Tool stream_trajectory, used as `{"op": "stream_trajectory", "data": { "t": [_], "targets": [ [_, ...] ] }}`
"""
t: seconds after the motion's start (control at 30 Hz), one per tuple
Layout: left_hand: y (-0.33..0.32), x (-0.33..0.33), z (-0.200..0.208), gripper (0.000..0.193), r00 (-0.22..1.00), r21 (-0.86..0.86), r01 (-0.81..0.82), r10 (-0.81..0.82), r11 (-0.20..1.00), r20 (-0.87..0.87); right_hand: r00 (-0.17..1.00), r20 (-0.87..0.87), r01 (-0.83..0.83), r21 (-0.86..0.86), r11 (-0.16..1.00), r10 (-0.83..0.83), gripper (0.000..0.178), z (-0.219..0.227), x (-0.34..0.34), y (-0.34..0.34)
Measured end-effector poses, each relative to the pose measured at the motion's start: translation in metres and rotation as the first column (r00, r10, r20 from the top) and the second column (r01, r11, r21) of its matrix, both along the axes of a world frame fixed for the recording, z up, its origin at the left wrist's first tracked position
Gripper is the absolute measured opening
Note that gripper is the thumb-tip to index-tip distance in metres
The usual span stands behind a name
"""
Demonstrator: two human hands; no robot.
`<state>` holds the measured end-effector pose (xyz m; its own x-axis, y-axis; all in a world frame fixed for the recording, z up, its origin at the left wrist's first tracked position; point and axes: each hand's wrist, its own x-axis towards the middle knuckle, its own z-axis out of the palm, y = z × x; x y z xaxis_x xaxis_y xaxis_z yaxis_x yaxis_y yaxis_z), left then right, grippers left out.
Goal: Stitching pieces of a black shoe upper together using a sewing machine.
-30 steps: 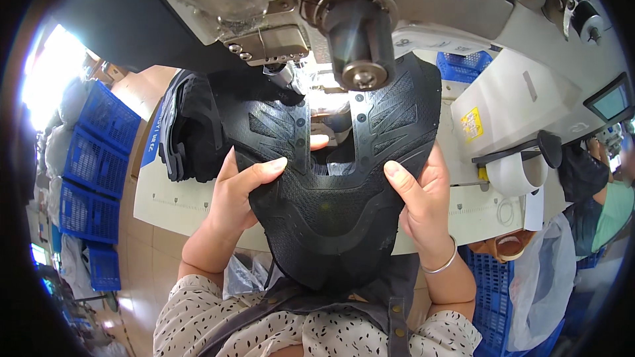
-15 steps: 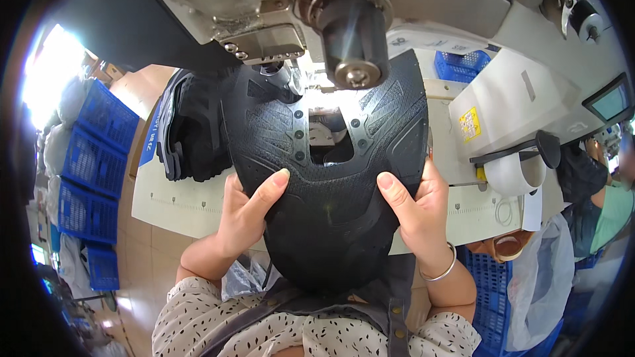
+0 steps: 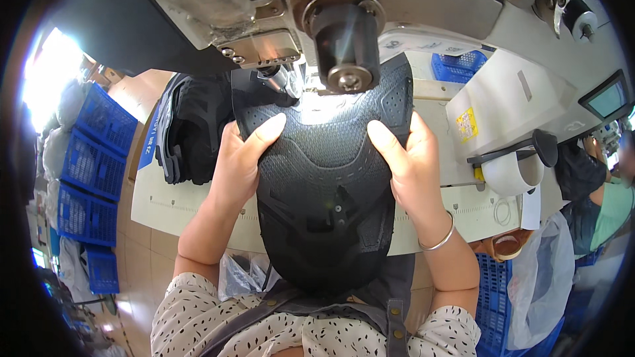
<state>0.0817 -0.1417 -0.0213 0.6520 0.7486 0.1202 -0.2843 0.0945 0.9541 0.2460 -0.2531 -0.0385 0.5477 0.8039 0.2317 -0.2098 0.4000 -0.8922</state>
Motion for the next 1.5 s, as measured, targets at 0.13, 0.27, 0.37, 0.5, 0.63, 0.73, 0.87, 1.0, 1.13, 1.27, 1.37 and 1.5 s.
{"op": "stream_trajectory", "data": {
  "t": [0.13, 0.27, 0.37, 0.5, 0.63, 0.73, 0.87, 1.0, 1.13, 1.27, 1.37, 1.5],
  "targets": [
    [0.015, 0.005, 0.007, 0.017, 0.998, -0.022, -0.016, 0.015, 1.000, -0.054, 0.999, -0.004, -0.034, 0.019, 0.999, 0.034, 0.023, -0.001, 0.003, 0.006],
    [0.029, 0.005, 0.003, 0.021, 0.999, 0.043, 0.001, 0.001, 0.999, -0.043, 0.999, -0.013, -0.038, 0.029, 0.999, 0.038, 0.021, -0.004, -0.003, 0.007],
    [0.027, 0.003, 0.003, 0.023, 0.998, 0.018, 0.005, -0.004, 1.000, -0.056, 0.999, 0.010, -0.050, 0.003, 0.999, 0.050, 0.020, -0.005, -0.004, 0.003],
    [0.020, 0.003, 0.002, 0.024, 1.000, 0.012, -0.010, 0.010, 1.000, 0.012, 1.000, 0.006, -0.011, 0.018, 1.000, 0.011, 0.020, -0.004, -0.011, 0.004],
    [0.013, -0.002, -0.001, 0.025, 1.000, -0.014, -0.007, 0.006, 1.000, -0.028, 0.998, 0.034, -0.047, -0.102, 0.994, 0.050, 0.016, -0.002, -0.013, -0.002],
    [0.005, -0.007, -0.002, 0.017, 0.999, -0.031, -0.043, 0.043, 0.999, 0.015, 0.995, 0.023, -0.095, -0.133, 0.987, 0.098, 0.016, -0.002, -0.015, -0.005],
    [-0.009, -0.018, -0.009, 0.021, 0.992, 0.000, -0.054, 0.053, 0.999, -0.113, 0.992, 0.011, -0.119, -0.180, 0.976, 0.123, 0.015, -0.006, -0.025, -0.010],
    [-0.028, -0.026, -0.026, 0.021, 0.986, 0.020, 0.015, -0.012, 1.000, -0.168, 0.987, -0.014, -0.162, -0.176, 0.971, 0.162, 0.014, -0.005, -0.033, -0.011],
    [-0.044, -0.009, -0.030, 0.021, 0.987, 0.088, 0.066, -0.078, 0.994, 0.139, 0.968, -0.054, -0.252, -0.174, 0.952, 0.247, 0.012, -0.002, -0.044, -0.011],
    [-0.037, 0.000, -0.026, 0.022, 0.986, 0.051, 0.069, -0.060, 0.996, -0.156, 0.968, -0.064, -0.251, -0.155, 0.955, 0.244, 0.016, -0.003, -0.051, -0.014],
    [-0.043, 0.016, -0.022, 0.021, 0.986, 0.161, -0.163, 0.165, 0.973, 0.003, 0.911, 0.038, -0.362, -0.399, 0.843, 0.410, 0.019, 0.002, -0.045, -0.031],
    [-0.032, 0.003, -0.020, 0.016, 0.998, -0.097, -0.062, 0.059, 0.993, -0.027, 0.699, 0.684, -0.095, -0.203, 0.975, 0.210, 0.009, 0.013, -0.035, -0.060]
  ]
}}
